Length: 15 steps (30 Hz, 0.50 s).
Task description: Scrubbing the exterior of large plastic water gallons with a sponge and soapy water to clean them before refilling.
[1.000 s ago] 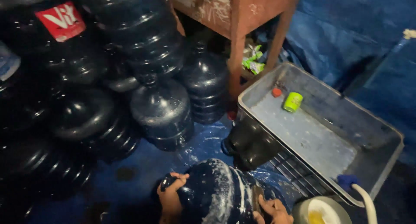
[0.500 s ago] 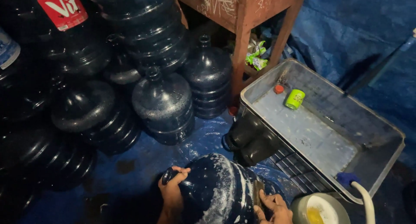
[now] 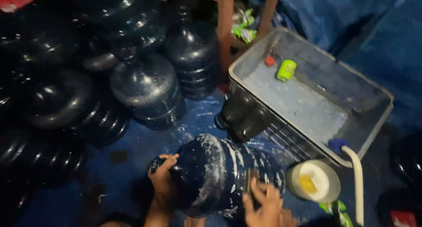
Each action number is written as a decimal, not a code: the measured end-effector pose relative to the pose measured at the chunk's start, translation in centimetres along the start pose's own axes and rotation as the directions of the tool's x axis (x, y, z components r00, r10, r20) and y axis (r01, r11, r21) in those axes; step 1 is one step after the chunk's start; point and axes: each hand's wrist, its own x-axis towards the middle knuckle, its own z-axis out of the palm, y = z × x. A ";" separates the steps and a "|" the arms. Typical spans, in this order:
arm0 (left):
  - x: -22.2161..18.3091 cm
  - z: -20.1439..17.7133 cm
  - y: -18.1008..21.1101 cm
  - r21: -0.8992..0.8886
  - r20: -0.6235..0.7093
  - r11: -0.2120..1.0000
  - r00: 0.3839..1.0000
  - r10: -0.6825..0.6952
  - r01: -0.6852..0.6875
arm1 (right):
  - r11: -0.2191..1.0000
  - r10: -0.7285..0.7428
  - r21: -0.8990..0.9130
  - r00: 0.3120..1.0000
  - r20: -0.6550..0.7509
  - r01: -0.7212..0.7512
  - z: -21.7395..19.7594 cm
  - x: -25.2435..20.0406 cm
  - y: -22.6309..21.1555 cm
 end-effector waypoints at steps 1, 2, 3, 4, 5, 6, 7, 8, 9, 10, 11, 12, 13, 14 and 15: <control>-0.1 -0.2 0.3 -0.003 0.019 1.000 1.000 -0.007 0.007 | 1.000 0.020 -0.005 1.000 0.002 -0.020 -0.3 1.6 -0.3; 0.1 0.0 0.5 -0.251 0.044 0.917 0.950 -0.309 0.310 | 0.999 0.041 -0.011 0.998 0.047 -0.040 -0.6 3.7 -0.4; 0.2 0.1 0.7 -0.460 0.140 0.687 0.810 -0.570 0.563 | 0.998 0.062 -0.018 0.994 0.092 -0.060 -1.0 5.7 -0.5; 0.2 0.2 1.5 -0.457 0.157 0.680 0.804 -0.573 0.574 | 0.997 0.079 -0.026 0.993 0.089 -0.077 -1.7 6.6 -1.1; 0.3 0.2 2.3 -0.490 0.190 0.652 0.801 -0.567 0.578 | 0.976 0.184 0.078 0.961 0.206 -0.203 -2.4 7.6 -1.7; 0.8 0.4 2.9 -0.523 0.223 0.627 0.803 -0.552 0.577 | 0.927 0.265 0.173 0.909 0.322 -0.332 -3.0 8.9 -2.3; 0.9 0.8 2.0 -0.521 0.241 0.624 0.802 -0.547 0.582 | 0.923 0.280 0.173 0.908 0.311 -0.344 -3.1 9.4 -2.1; 0.7 1.0 1.2 -0.540 0.251 0.617 0.809 -0.531 0.572 | 0.944 0.209 0.182 0.924 0.319 -0.277 -3.2 9.8 -1.8; 0.4 1.2 0.3 -0.559 0.261 0.609 0.817 -0.515 0.562 | 0.959 0.138 0.191 0.935 0.327 -0.209 -3.4 10.1 -1.6; 0.2 1.3 0.7 -0.559 0.266 0.605 0.814 -0.516 0.566 | 0.959 0.143 0.188 0.934 0.326 -0.213 -3.9 10.6 -2.0; 0.0 1.4 1.1 -0.592 0.286 0.581 0.819 -0.498 0.559 | 0.918 0.284 0.134 0.857 0.430 -0.372 -4.4 11.1 -2.5; 0.3 1.4 1.3 -0.624 0.303 0.557 0.827 -0.473 0.548 | 0.855 0.410 0.069 0.751 0.517 -0.514 -4.8 12.0 -3.2; 0.3 1.6 1.8 -0.626 0.305 0.557 0.828 -0.470 0.546 | 0.855 0.410 0.071 0.754 0.513 -0.514 -5.1 12.4 -3.5; 0.3 1.7 2.2 -0.625 0.299 0.556 0.826 -0.478 0.548 | 0.771 0.444 0.193 0.730 0.519 -0.607 -5.5 12.7 -3.7; 0.2 1.8 2.7 -0.624 0.292 0.556 0.823 -0.487 0.550 | 0.664 0.474 0.310 0.704 0.529 -0.680 -5.9 12.9 -3.9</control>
